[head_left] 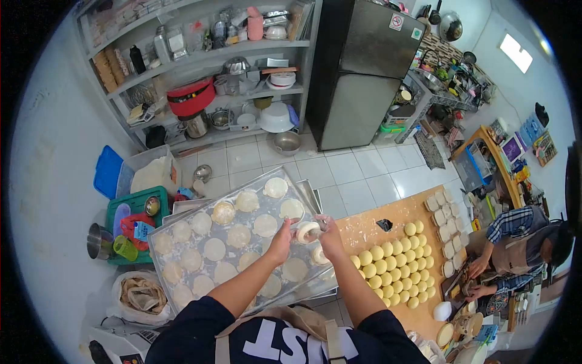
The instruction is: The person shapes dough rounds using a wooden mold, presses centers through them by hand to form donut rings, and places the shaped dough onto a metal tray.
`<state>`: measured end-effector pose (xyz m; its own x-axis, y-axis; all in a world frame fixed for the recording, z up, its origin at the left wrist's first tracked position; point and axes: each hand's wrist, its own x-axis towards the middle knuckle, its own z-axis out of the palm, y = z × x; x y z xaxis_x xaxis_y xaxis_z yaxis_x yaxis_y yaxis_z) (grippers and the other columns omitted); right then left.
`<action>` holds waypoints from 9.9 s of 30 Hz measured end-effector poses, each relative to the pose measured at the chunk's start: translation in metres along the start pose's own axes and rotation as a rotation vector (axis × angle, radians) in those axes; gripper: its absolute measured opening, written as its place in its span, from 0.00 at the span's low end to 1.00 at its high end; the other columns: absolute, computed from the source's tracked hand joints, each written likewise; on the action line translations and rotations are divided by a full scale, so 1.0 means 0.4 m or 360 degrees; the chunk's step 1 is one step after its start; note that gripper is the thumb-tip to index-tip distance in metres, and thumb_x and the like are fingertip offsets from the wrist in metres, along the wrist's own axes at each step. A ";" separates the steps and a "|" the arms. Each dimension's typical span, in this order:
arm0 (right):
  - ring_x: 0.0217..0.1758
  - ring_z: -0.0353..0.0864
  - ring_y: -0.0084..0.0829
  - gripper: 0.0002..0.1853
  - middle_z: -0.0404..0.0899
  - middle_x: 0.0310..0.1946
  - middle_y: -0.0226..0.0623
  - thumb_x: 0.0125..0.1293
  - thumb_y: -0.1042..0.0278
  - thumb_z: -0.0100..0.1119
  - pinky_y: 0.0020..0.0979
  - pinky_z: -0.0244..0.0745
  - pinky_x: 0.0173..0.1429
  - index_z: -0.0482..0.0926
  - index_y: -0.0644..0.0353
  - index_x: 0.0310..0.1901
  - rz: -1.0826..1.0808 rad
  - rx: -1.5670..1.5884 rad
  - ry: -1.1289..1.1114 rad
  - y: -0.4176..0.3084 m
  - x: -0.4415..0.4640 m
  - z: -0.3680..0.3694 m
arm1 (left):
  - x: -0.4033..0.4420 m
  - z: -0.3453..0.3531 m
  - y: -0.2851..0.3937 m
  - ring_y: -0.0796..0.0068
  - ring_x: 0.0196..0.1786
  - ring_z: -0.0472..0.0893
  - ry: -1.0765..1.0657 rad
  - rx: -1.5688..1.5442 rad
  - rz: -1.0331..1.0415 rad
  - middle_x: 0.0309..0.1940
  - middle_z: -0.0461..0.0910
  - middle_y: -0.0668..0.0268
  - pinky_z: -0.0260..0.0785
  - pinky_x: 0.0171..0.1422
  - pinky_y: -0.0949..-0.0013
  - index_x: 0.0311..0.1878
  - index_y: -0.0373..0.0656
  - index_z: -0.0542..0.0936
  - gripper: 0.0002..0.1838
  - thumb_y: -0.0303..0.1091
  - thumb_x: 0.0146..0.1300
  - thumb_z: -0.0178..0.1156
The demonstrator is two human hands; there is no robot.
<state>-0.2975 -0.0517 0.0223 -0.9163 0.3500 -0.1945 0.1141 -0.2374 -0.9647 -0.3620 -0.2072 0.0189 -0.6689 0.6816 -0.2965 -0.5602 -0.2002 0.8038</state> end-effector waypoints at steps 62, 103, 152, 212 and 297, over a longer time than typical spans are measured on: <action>0.30 0.77 0.24 0.19 0.75 0.36 0.36 0.71 0.51 0.51 0.28 0.75 0.35 0.72 0.59 0.51 -0.0130 0.0346 0.0566 -0.159 -0.124 0.027 | -0.010 0.264 0.111 0.71 0.31 0.79 0.0128 -0.0012 -0.0068 0.23 0.77 0.66 0.71 0.40 0.67 0.36 0.40 0.78 0.34 0.62 0.71 0.35; 0.49 0.79 0.47 0.24 0.77 0.46 0.53 0.67 0.55 0.56 0.40 0.73 0.53 0.69 0.69 0.53 0.0017 -0.0832 0.0702 0.145 0.058 0.012 | 0.153 -0.051 -0.114 0.60 0.72 0.57 0.0207 0.0643 -0.0326 0.72 0.54 0.54 0.56 0.71 0.58 0.73 0.37 0.52 0.45 0.68 0.68 0.35; 0.63 0.70 0.52 0.19 0.60 0.67 0.56 0.58 0.75 0.50 0.42 0.69 0.63 0.81 0.50 0.50 -0.0278 -0.2053 -0.0328 0.101 0.052 -0.099 | 0.095 -0.039 -0.032 0.56 0.73 0.54 -0.0412 0.3084 0.0540 0.57 0.73 0.57 0.30 0.74 0.38 0.49 0.55 0.82 0.22 0.51 0.50 0.67; 0.51 0.80 0.29 0.14 0.81 0.46 0.39 0.64 0.77 0.56 0.30 0.74 0.54 0.75 0.62 0.51 0.0206 -0.0872 0.0881 0.080 -0.659 -0.325 | 0.066 -0.031 -0.016 0.56 0.77 0.42 -0.0267 0.3148 0.0753 0.72 0.57 0.65 0.27 0.75 0.38 0.32 0.50 0.87 0.15 0.51 0.52 0.66; 0.47 0.81 0.35 0.22 0.78 0.50 0.37 0.66 0.69 0.55 0.41 0.78 0.52 0.69 0.61 0.61 -0.0345 0.0747 0.1989 0.177 -1.838 -0.666 | -0.335 0.852 -0.674 0.49 0.71 0.59 -0.2937 0.3223 0.0925 0.70 0.59 0.58 0.45 0.76 0.47 0.71 0.50 0.58 0.60 0.61 0.34 0.74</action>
<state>0.4864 -0.0845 0.0499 0.0890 0.9432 -0.3199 -0.3580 -0.2695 -0.8940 0.0451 -0.0045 0.0178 0.6807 0.5812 -0.4458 0.7093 -0.6751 0.2029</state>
